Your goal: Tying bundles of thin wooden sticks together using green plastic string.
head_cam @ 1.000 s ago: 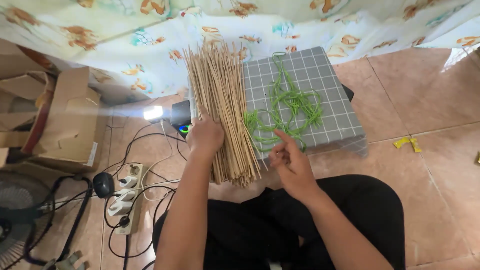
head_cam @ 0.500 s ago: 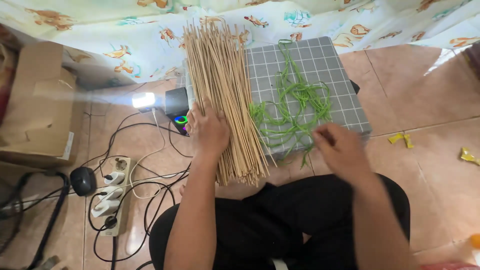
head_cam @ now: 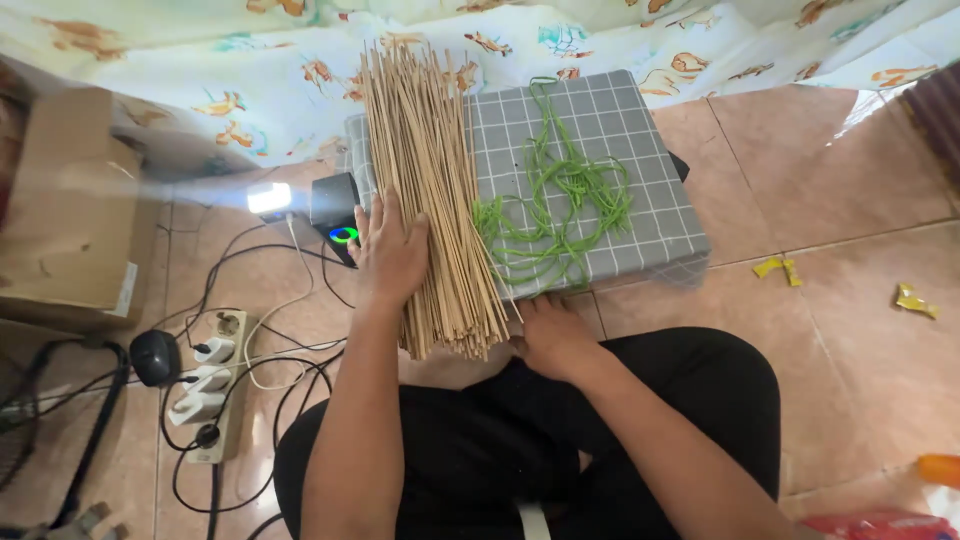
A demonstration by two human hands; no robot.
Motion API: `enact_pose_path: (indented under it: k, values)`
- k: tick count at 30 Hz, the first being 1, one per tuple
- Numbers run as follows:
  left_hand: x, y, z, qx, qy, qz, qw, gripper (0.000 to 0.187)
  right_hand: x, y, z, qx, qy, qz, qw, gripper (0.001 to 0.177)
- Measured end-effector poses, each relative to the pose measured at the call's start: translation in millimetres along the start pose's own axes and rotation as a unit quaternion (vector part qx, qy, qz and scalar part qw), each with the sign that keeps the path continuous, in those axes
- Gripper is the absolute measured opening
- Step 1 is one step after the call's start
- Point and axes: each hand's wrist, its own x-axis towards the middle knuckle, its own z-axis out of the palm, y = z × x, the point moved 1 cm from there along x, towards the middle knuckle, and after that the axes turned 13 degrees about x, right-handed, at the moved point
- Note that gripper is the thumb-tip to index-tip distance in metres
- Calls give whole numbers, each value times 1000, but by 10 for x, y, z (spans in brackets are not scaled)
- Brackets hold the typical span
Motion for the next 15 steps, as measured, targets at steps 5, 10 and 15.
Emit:
enact_pose_path:
  k: [5, 10, 15]
  values:
    - [5, 38, -43, -33, -20, -20, 999, 75, -78, -39, -98, 21, 27, -14, 999, 72]
    - [38, -17, 1, -76, -2, -19, 997, 74, -127, -92, -124, 26, 31, -19, 999, 71]
    - [34, -6, 44, -80, 16, -22, 996, 71, -80, -17, -115, 13, 34, -28, 999, 67]
